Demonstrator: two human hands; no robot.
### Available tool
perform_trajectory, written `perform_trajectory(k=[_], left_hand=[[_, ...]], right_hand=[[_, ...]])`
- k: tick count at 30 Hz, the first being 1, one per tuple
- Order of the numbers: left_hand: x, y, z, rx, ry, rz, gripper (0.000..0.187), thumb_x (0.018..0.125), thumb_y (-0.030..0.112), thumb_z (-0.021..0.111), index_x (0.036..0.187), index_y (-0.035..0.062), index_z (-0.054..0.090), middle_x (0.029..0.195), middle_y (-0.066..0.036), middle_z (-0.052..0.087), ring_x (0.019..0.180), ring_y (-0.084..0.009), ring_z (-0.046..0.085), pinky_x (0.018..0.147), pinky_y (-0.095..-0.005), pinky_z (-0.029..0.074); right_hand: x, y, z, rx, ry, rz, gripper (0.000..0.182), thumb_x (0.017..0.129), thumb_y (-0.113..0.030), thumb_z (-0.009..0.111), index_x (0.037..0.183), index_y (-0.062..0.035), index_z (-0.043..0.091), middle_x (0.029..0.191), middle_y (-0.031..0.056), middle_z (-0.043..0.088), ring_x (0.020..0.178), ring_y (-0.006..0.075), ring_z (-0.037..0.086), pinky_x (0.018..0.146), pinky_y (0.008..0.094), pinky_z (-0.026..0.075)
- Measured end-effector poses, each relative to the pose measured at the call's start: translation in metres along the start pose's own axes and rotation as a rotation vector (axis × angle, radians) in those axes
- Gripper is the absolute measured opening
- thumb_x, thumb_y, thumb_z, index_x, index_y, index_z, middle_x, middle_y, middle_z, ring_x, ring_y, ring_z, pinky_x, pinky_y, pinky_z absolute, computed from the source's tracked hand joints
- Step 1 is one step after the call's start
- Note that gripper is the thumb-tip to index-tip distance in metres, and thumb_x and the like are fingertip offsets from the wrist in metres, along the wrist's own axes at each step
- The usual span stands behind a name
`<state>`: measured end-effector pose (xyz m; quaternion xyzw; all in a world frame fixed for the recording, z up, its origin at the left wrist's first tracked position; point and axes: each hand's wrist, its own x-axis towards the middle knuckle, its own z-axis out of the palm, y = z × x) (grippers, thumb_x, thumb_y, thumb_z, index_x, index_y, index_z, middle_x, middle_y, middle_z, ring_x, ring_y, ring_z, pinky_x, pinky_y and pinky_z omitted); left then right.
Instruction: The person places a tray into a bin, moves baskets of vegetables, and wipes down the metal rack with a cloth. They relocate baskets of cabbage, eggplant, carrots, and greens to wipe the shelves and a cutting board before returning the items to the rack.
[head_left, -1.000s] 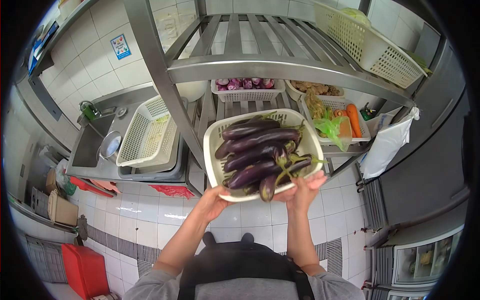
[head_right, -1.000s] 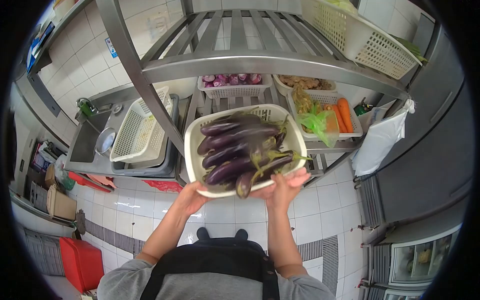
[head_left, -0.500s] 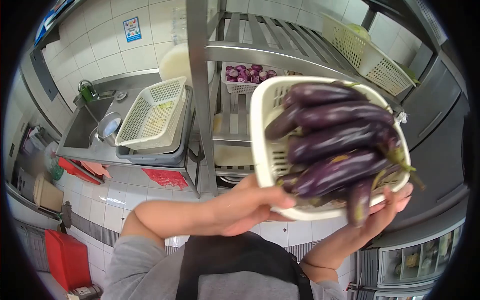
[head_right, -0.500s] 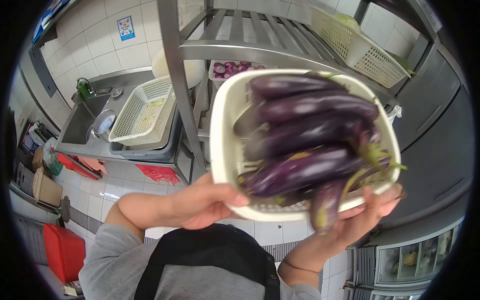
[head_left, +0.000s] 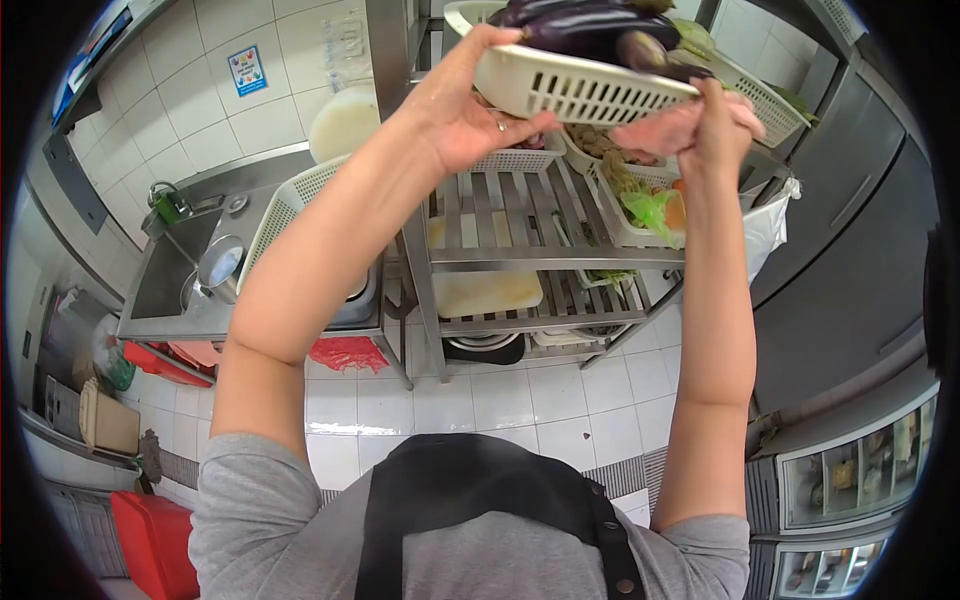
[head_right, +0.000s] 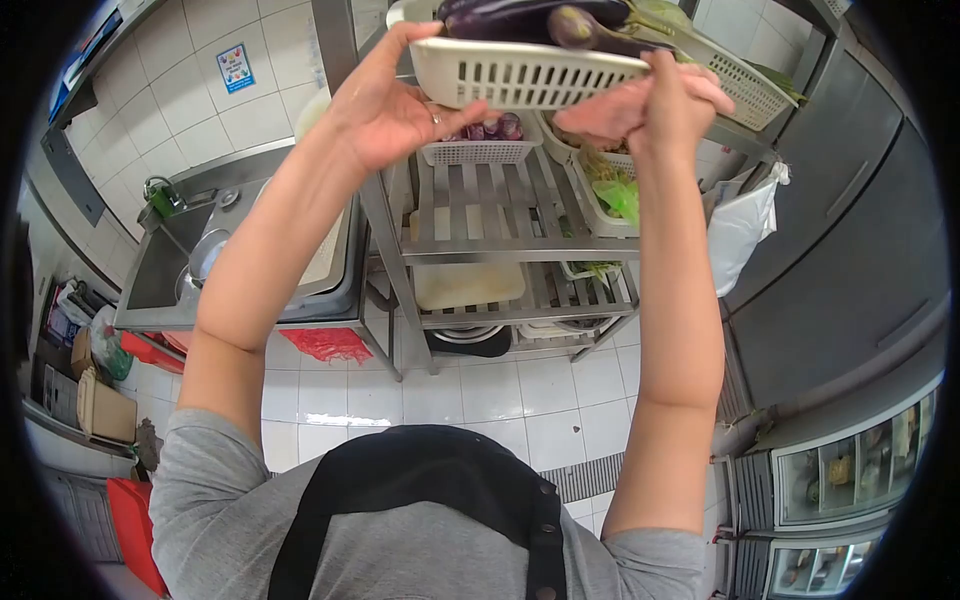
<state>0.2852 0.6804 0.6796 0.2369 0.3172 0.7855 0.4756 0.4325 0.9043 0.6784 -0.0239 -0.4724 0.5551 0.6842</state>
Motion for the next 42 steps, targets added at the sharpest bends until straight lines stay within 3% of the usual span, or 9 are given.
perform_trajectory(k=[3,9,13,15,19,27,33,36,42], left_hand=[[0.013,0.011,-0.004,0.049,-0.091,0.083,0.068,0.093,0.054,0.056,0.136,0.0039,0.044,0.131,-0.018,0.052,0.122,-0.0311,0.051,0.101,-0.044,0.049],[0.024,-0.005,-0.001,-0.022,0.065,0.288,0.053,0.101,0.04,0.048,0.137,0.0013,0.042,0.134,-0.022,0.047,0.128,-0.0322,0.046,0.11,-0.0485,0.039],[0.057,-0.002,-0.026,-0.112,-0.122,0.279,0.06,0.1,0.038,0.05,0.144,0.0019,0.032,0.144,-0.021,0.038,0.135,-0.0347,0.037,0.116,-0.0499,0.028],[0.039,-0.014,-0.035,0.119,-0.109,0.268,0.064,0.095,0.028,0.058,0.134,-0.0155,0.031,0.133,-0.034,0.041,0.123,-0.0413,0.051,0.105,-0.0453,0.047],[-0.016,-0.038,-0.076,0.195,0.016,0.057,0.04,0.1,0.031,0.049,0.118,-0.0036,0.055,0.129,-0.031,0.054,0.123,-0.037,0.054,0.105,-0.0438,0.044],[-0.136,-0.117,-0.21,0.137,0.578,-0.041,0.028,0.098,0.024,0.052,0.115,0.0019,0.056,0.12,-0.023,0.062,0.107,-0.0282,0.064,0.095,-0.0381,0.05],[-0.193,-0.17,-0.223,0.051,0.931,-0.018,0.024,0.095,0.022,0.056,0.109,0.003,0.057,0.107,-0.016,0.067,0.095,-0.0243,0.066,0.088,-0.0341,0.051],[-0.205,-0.195,-0.219,0.158,0.972,0.011,0.02,0.096,0.02,0.058,0.107,0.0027,0.058,0.105,-0.015,0.068,0.094,-0.0216,0.067,0.087,-0.0309,0.05],[-0.215,-0.248,-0.242,0.165,0.954,-0.157,0.021,0.096,0.02,0.058,0.107,0.0019,0.058,0.104,-0.015,0.067,0.097,-0.0236,0.065,0.089,-0.0334,0.048]], right_hand=[[-0.001,-0.001,0.007,0.038,-0.085,0.065,0.028,0.083,-0.002,0.064,0.093,-0.0083,0.039,0.084,0.0035,0.05,0.078,0.0146,0.055,0.072,0.0309,0.051],[-0.027,0.073,-0.001,0.123,0.005,-0.107,0.016,0.09,-0.008,0.055,0.099,-0.0069,0.042,0.089,0.0055,0.051,0.082,0.0139,0.052,0.076,0.028,0.047],[0.006,0.083,0.006,-0.794,-0.058,-0.692,0.007,0.079,-0.007,0.064,0.074,-0.0036,0.061,0.089,0.0088,0.058,0.084,0.0205,0.055,0.079,0.0353,0.041],[0.012,0.09,0.006,-0.925,0.024,-0.856,0.011,0.08,-0.009,0.065,0.077,-0.0017,0.059,0.081,0.0074,0.06,0.077,0.0228,0.056,0.077,0.0388,0.039],[-0.059,0.139,-0.029,-0.639,-0.156,-0.714,0.017,0.086,-0.002,0.066,0.077,-0.0058,0.052,0.075,0.0041,0.054,0.068,0.013,0.05,0.07,0.0277,0.046],[-0.227,0.261,-0.102,-1.441,-1.025,0.05,0.059,0.092,-0.027,0.051,0.145,-0.0037,0.036,0.151,0.0169,0.036,0.142,0.0393,0.028,0.114,0.0625,0.01],[-0.14,0.399,-0.081,-1.32,-1.541,-0.283,0.054,0.084,-0.015,0.057,0.135,0.0012,0.05,0.147,0.024,0.039,0.142,0.0344,0.029,0.116,0.0572,0.014],[-0.15,0.478,-0.1,-0.589,-0.955,0.369,0.048,0.083,-0.001,0.055,0.131,-0.0006,0.054,0.135,0.0188,0.052,0.134,0.0311,0.043,0.113,0.0427,0.031],[-0.167,0.377,-0.088,-1.086,-1.078,-0.107,0.032,0.086,-0.004,0.055,0.117,0.0008,0.061,0.128,0.0216,0.056,0.121,0.0369,0.051,0.101,0.0378,0.041]])
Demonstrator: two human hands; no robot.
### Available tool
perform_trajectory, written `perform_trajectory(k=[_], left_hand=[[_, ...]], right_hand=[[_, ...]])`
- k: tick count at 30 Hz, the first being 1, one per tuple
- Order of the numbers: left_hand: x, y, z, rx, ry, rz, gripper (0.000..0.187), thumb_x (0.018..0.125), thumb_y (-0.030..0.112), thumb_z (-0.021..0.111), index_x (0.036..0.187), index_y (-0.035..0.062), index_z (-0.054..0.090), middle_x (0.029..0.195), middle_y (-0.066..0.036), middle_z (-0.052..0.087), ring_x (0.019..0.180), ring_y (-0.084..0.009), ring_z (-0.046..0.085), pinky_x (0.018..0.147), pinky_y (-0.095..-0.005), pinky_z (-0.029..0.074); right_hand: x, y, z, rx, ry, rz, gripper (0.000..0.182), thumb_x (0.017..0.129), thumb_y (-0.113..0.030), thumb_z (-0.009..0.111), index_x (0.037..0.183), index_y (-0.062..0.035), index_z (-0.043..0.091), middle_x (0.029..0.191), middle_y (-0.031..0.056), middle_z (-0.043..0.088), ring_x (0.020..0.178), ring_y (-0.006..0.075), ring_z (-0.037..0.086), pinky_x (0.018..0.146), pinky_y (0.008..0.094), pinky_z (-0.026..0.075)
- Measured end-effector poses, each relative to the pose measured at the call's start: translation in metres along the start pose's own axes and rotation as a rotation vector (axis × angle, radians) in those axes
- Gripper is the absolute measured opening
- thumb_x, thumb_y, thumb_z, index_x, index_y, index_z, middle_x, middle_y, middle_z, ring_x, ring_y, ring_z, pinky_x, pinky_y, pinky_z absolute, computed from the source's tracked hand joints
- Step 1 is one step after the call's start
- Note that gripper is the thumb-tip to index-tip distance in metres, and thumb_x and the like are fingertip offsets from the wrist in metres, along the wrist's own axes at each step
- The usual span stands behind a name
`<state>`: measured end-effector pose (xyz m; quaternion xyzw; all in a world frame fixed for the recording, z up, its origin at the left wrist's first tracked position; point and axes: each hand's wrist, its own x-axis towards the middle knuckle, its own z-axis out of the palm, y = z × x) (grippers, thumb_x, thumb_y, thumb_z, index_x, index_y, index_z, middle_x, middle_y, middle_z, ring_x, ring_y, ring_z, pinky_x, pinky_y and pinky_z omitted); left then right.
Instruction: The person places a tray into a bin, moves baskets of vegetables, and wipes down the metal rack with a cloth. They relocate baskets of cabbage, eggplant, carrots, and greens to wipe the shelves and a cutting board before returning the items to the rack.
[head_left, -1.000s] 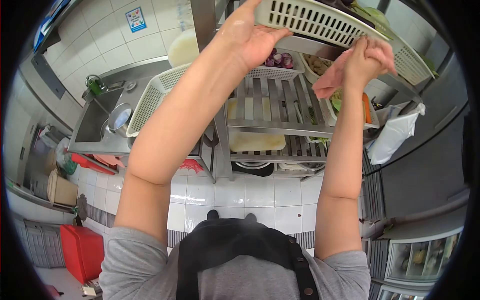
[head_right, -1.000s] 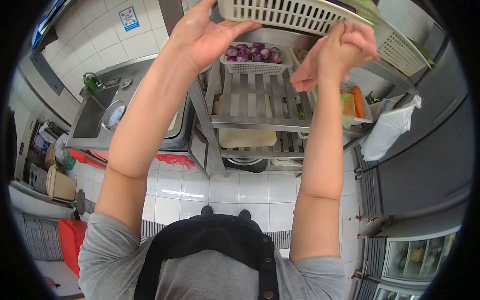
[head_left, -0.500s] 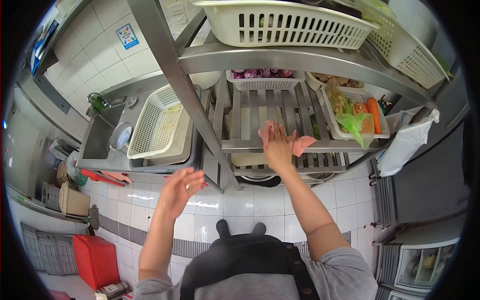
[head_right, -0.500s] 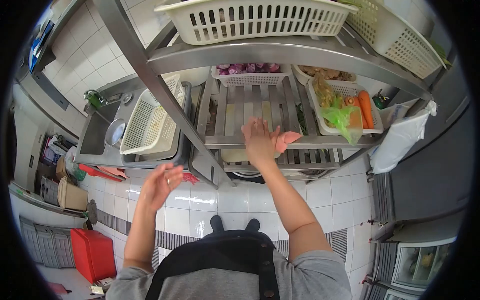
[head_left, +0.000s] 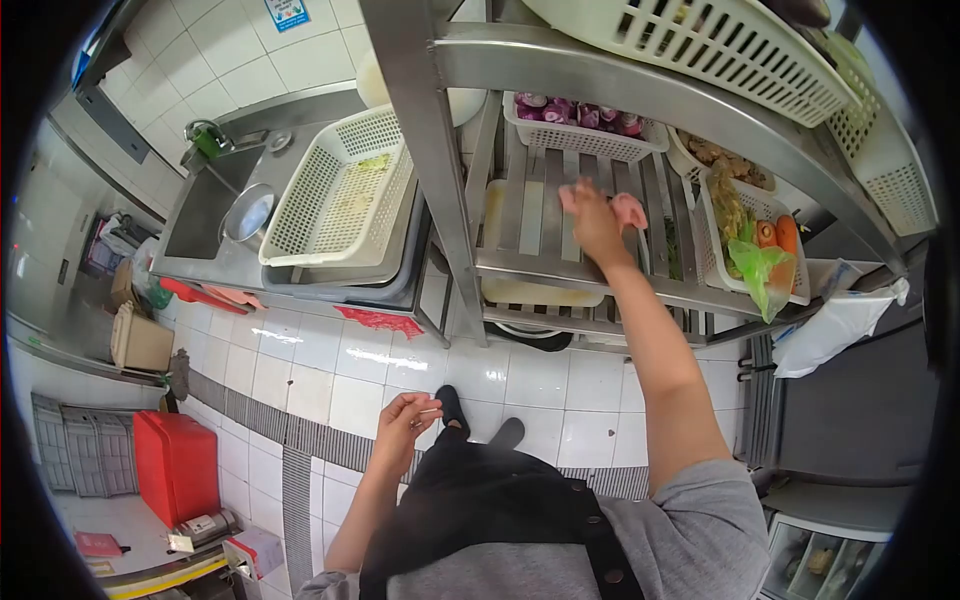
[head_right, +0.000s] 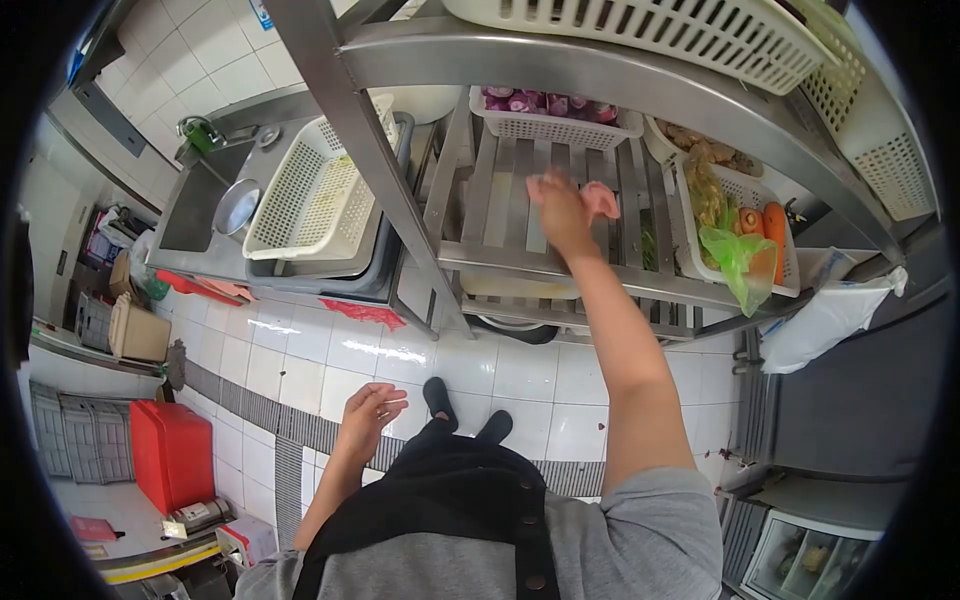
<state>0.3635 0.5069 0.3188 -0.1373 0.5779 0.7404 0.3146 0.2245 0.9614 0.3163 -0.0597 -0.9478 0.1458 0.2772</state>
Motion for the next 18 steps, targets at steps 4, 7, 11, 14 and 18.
perform_trajectory(k=[4,7,11,14,18], left_hand=[[0.026,0.007,-0.018,0.164,-0.136,-0.05,0.025,0.096,0.023,0.06,0.109,0.0014,0.059,0.102,-0.013,0.068,0.094,-0.0207,0.066,0.087,-0.031,0.048],[0.058,0.019,-0.042,0.2,-0.125,-0.025,0.025,0.096,0.021,0.059,0.109,0.0006,0.059,0.1,-0.012,0.068,0.088,-0.018,0.067,0.085,-0.03,0.05],[0.11,0.035,-0.062,0.154,-0.089,0.077,0.022,0.096,0.018,0.057,0.109,0.0003,0.059,0.101,-0.011,0.067,0.09,-0.019,0.066,0.084,-0.029,0.051],[0.131,0.055,-0.066,0.171,-0.131,0.108,0.022,0.094,0.018,0.059,0.108,0.0009,0.059,0.101,-0.01,0.066,0.09,-0.0181,0.065,0.081,-0.028,0.05],[0.159,0.043,-0.099,0.168,-0.2,0.271,0.021,0.093,0.018,0.06,0.105,0.0007,0.06,0.097,-0.008,0.066,0.086,-0.0154,0.063,0.076,-0.0272,0.05]], right_hand=[[-0.055,-0.06,-0.055,0.039,-0.284,0.162,0.035,0.079,0.006,0.052,0.111,-0.0019,0.066,0.119,0.0209,0.063,0.122,0.0354,0.054,0.104,0.0393,0.039],[-0.076,-0.071,-0.063,0.31,-0.132,0.069,0.032,0.082,-0.002,0.056,0.112,-0.0033,0.066,0.113,0.0169,0.066,0.108,0.0316,0.059,0.094,0.0399,0.044],[-0.017,-0.157,-0.052,0.951,0.14,0.358,0.037,0.084,-0.009,0.061,0.121,-0.0048,0.063,0.117,0.0153,0.066,0.104,0.0258,0.061,0.09,0.0391,0.05],[0.025,-0.176,0.008,0.933,-0.177,0.426,0.041,0.083,-0.011,0.061,0.123,-0.0068,0.061,0.125,0.0161,0.063,0.119,0.0305,0.056,0.103,0.0412,0.041],[0.1,-0.144,0.075,0.19,-0.447,-0.582,0.032,0.085,-0.011,0.055,0.116,-0.0077,0.064,0.138,0.0156,0.054,0.14,0.0353,0.036,0.119,0.043,0.013]])
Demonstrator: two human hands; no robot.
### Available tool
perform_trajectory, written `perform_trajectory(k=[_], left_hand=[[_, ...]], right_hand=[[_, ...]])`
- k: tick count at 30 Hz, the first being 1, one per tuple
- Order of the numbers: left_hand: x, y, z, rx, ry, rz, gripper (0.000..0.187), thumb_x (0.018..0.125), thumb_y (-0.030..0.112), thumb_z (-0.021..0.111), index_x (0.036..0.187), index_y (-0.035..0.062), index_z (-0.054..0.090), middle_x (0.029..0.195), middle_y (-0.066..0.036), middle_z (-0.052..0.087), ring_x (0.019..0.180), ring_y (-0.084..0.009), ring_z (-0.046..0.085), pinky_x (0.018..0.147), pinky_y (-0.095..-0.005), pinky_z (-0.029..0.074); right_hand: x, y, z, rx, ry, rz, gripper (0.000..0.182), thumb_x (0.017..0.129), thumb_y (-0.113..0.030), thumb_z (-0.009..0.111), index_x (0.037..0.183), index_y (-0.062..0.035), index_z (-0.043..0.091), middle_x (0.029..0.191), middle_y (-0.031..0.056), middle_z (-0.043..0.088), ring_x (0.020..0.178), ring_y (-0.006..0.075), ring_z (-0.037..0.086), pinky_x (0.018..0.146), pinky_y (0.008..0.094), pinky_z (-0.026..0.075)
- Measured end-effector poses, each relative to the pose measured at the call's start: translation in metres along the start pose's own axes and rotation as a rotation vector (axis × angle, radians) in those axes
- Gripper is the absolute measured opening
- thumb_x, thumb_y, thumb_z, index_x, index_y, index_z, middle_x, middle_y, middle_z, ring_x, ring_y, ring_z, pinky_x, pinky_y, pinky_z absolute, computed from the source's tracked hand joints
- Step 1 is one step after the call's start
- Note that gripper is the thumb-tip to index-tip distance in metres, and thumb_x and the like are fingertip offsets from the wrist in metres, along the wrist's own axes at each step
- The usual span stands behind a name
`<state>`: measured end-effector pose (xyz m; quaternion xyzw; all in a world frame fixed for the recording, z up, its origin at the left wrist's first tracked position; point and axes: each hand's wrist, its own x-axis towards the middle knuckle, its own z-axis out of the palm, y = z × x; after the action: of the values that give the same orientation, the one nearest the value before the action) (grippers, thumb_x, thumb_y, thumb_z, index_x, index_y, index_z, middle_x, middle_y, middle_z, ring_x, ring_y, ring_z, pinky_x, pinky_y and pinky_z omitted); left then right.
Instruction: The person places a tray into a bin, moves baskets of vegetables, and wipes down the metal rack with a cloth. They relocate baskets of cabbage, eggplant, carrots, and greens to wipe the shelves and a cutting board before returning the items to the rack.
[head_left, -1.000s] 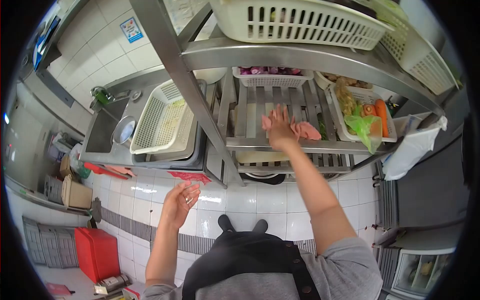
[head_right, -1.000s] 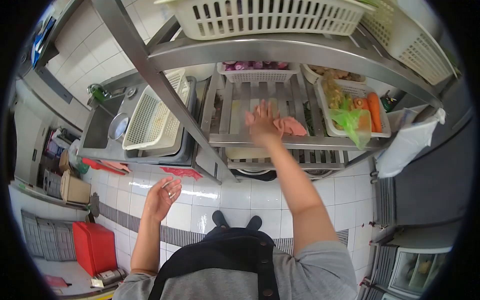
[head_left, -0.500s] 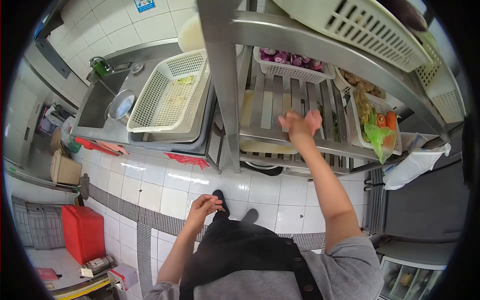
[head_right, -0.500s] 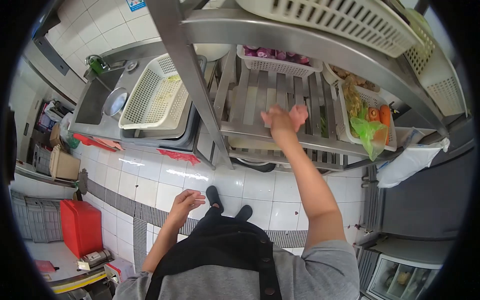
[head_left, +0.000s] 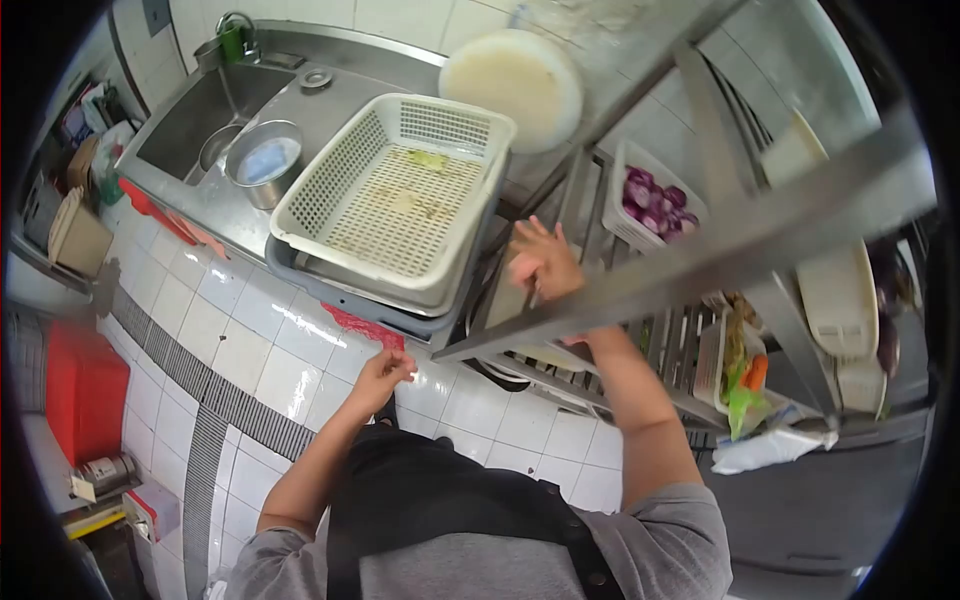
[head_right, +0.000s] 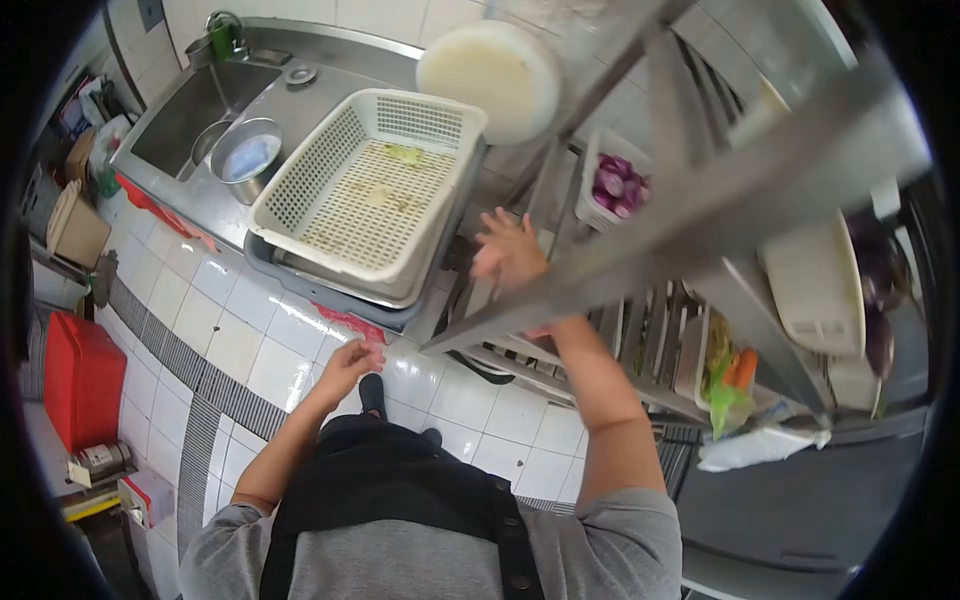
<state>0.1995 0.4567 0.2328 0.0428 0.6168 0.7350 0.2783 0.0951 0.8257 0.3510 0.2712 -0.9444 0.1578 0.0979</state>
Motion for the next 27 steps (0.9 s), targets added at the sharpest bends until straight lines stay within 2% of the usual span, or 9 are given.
perform_trajectory(k=[5,7,8,11,15,18,20,24,27], left_hand=[[-0.02,-0.04,-0.062,0.114,-0.067,-0.288,0.033,0.091,0.027,0.067,0.106,-0.0022,0.062,0.095,-0.012,0.067,0.086,-0.0177,0.066,0.079,-0.0302,0.051],[-0.036,-0.05,-0.086,0.279,-0.053,-0.32,0.033,0.089,0.029,0.068,0.104,0.0001,0.063,0.09,-0.012,0.068,0.084,-0.0182,0.064,0.076,-0.0317,0.051],[-0.045,-0.045,-0.096,0.335,-0.031,-0.378,0.034,0.089,0.03,0.068,0.104,-0.0003,0.062,0.091,-0.012,0.068,0.084,-0.0197,0.065,0.077,-0.0319,0.051],[-0.053,-0.038,-0.118,0.418,0.006,-0.501,0.035,0.089,0.03,0.068,0.105,-0.0009,0.062,0.092,-0.014,0.069,0.086,-0.0219,0.066,0.078,-0.0327,0.052],[-0.044,-0.058,-0.137,0.463,0.043,-0.471,0.035,0.089,0.028,0.067,0.105,-0.0024,0.061,0.097,-0.015,0.069,0.089,-0.024,0.067,0.079,-0.0342,0.053],[-0.036,-0.074,-0.136,0.479,0.082,-0.448,0.036,0.089,0.028,0.068,0.106,-0.0028,0.061,0.1,-0.018,0.068,0.089,-0.0265,0.068,0.078,-0.0352,0.053],[-0.032,-0.082,-0.138,0.484,0.113,-0.434,0.036,0.088,0.027,0.068,0.107,-0.0027,0.06,0.1,-0.018,0.068,0.089,-0.0271,0.069,0.077,-0.0352,0.053],[-0.036,-0.114,-0.154,0.565,0.209,-0.365,0.033,0.086,0.025,0.07,0.103,-0.0021,0.063,0.1,-0.02,0.068,0.088,-0.0301,0.068,0.079,-0.0374,0.053],[-0.043,-0.101,-0.147,0.637,0.326,-0.44,0.031,0.084,0.024,0.071,0.099,-0.0018,0.066,0.099,-0.021,0.068,0.092,-0.0327,0.067,0.083,-0.0399,0.051]], right_hand=[[0.084,0.156,-0.011,0.556,0.363,0.596,0.037,0.084,-0.003,0.048,0.118,0.0018,0.062,0.125,0.0185,0.062,0.128,0.033,0.051,0.109,0.0395,0.037],[0.119,0.189,-0.019,0.327,0.549,0.445,0.035,0.087,-0.013,0.052,0.117,0.0019,0.062,0.12,0.0203,0.062,0.12,0.0349,0.055,0.1,0.0406,0.044],[0.126,0.19,-0.013,-0.223,0.627,0.116,0.034,0.088,-0.019,0.054,0.114,0.0013,0.062,0.118,0.021,0.063,0.115,0.0354,0.057,0.095,0.0405,0.046],[0.108,0.202,0.01,-0.716,0.214,0.385,0.035,0.089,-0.025,0.053,0.108,0.002,0.062,0.119,0.0223,0.061,0.109,0.0354,0.058,0.091,0.0408,0.046],[0.067,0.114,0.003,-0.048,-0.157,0.46,0.033,0.085,-0.027,0.05,0.075,-0.0002,0.067,0.079,0.0183,0.064,0.094,0.0376,0.058,0.092,0.0533,0.037],[0.043,0.007,-0.013,0.108,-0.447,0.394,0.035,0.09,-0.017,0.045,0.063,0.0006,0.058,0.068,0.0158,0.065,0.069,0.0291,0.063,0.089,0.0397,0.047],[0.039,-0.024,-0.039,0.472,-0.771,0.514,0.034,0.092,-0.019,0.046,0.069,0.002,0.06,0.07,0.0156,0.064,0.079,0.028,0.064,0.101,0.0433,0.041],[0.03,0.005,-0.041,0.597,-0.829,0.159,0.033,0.091,-0.026,0.046,0.09,-0.0002,0.066,0.075,0.0128,0.063,0.101,0.0331,0.058,0.099,0.0484,0.038],[0.037,0.055,-0.025,0.085,-0.179,0.157,0.03,0.092,-0.022,0.046,0.102,0.0002,0.064,0.099,0.016,0.063,0.107,0.0338,0.057,0.112,0.0488,0.026]])
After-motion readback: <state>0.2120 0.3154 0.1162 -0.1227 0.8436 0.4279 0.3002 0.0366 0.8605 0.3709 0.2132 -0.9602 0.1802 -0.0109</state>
